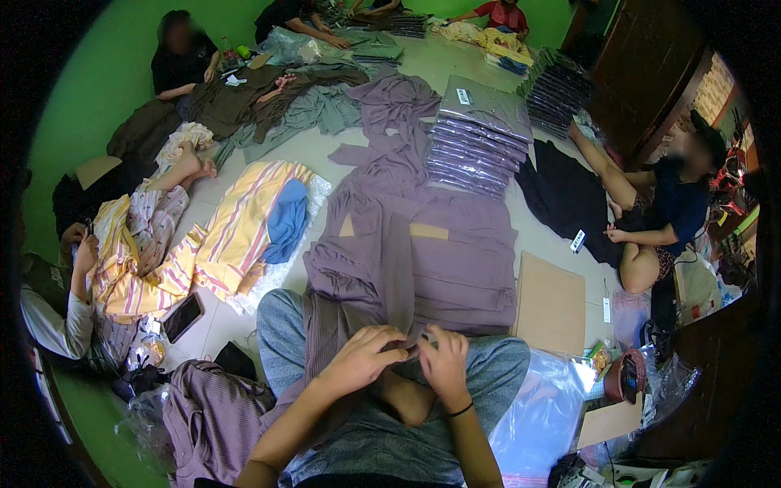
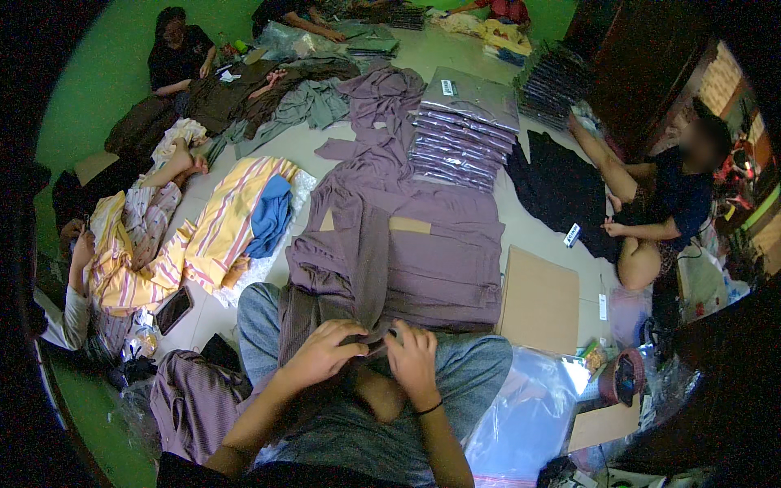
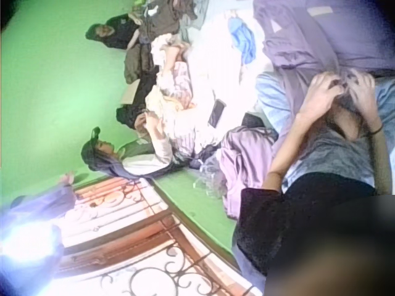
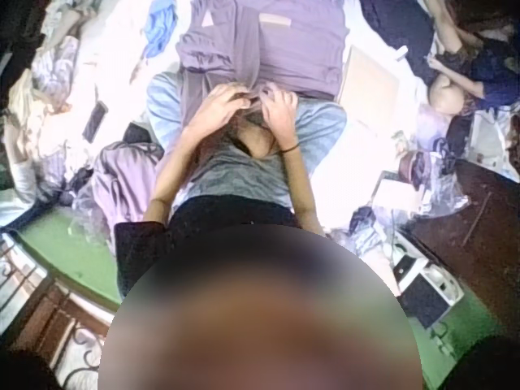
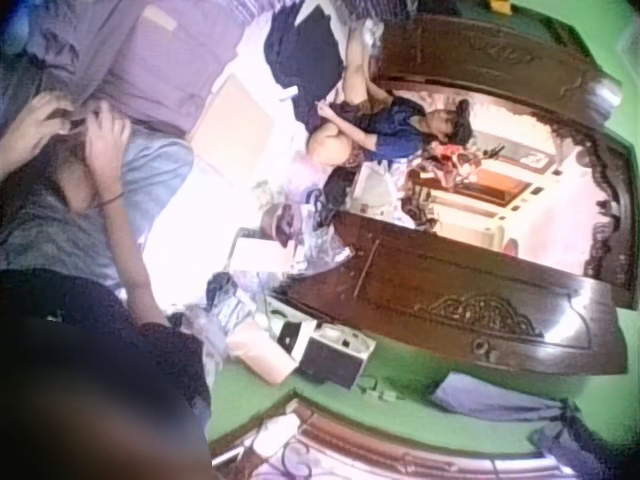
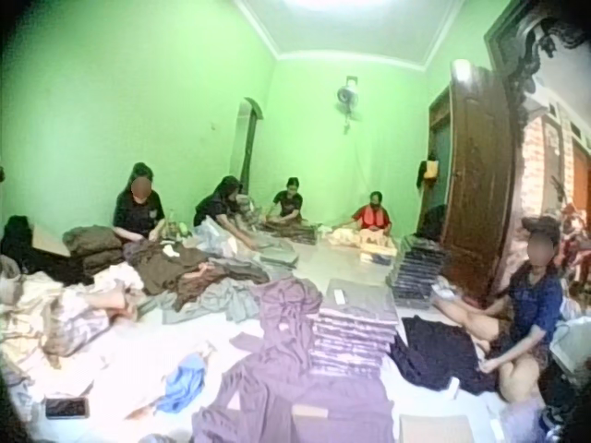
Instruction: The person folds a purple long-sleeved shirt using a cardboard template, places it into a clear plastic bag, and seals it. They repeat this process with a second shirt, stacking the finished packages on the floor.
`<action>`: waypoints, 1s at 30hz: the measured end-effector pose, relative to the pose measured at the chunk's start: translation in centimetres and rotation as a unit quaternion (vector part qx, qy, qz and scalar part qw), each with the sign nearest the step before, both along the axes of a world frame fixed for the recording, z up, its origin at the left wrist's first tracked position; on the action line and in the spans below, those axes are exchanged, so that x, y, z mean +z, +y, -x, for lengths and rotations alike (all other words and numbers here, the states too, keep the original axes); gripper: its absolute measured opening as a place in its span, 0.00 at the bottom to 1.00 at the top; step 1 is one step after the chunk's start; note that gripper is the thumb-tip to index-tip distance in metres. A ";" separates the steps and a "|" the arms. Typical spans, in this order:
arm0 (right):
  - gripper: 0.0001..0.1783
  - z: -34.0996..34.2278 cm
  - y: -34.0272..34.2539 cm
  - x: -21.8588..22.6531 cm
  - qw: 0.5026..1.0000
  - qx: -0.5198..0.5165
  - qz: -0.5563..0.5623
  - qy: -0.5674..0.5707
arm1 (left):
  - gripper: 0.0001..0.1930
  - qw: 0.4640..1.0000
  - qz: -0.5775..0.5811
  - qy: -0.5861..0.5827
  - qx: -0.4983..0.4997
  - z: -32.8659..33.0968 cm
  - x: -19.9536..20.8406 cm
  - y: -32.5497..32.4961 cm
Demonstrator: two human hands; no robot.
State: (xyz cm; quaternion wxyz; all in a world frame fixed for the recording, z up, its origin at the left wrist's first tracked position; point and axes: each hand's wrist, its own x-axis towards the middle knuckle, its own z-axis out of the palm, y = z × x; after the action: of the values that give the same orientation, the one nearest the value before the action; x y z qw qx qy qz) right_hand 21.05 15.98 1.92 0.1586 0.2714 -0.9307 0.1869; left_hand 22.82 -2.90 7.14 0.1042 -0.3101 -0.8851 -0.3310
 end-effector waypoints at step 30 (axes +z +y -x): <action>0.10 3.0 5.3 3.2 0.997 0.074 -0.025 -0.023 | 0.10 0.988 0.136 0.006 -0.075 2.2 0.3 -0.4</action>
State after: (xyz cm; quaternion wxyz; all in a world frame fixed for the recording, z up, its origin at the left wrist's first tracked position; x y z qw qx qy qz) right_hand 18.05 21.30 5.12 0.1160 0.3387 -0.9161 0.1806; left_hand 20.60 -3.26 7.40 0.0412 -0.3891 -0.8955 -0.2122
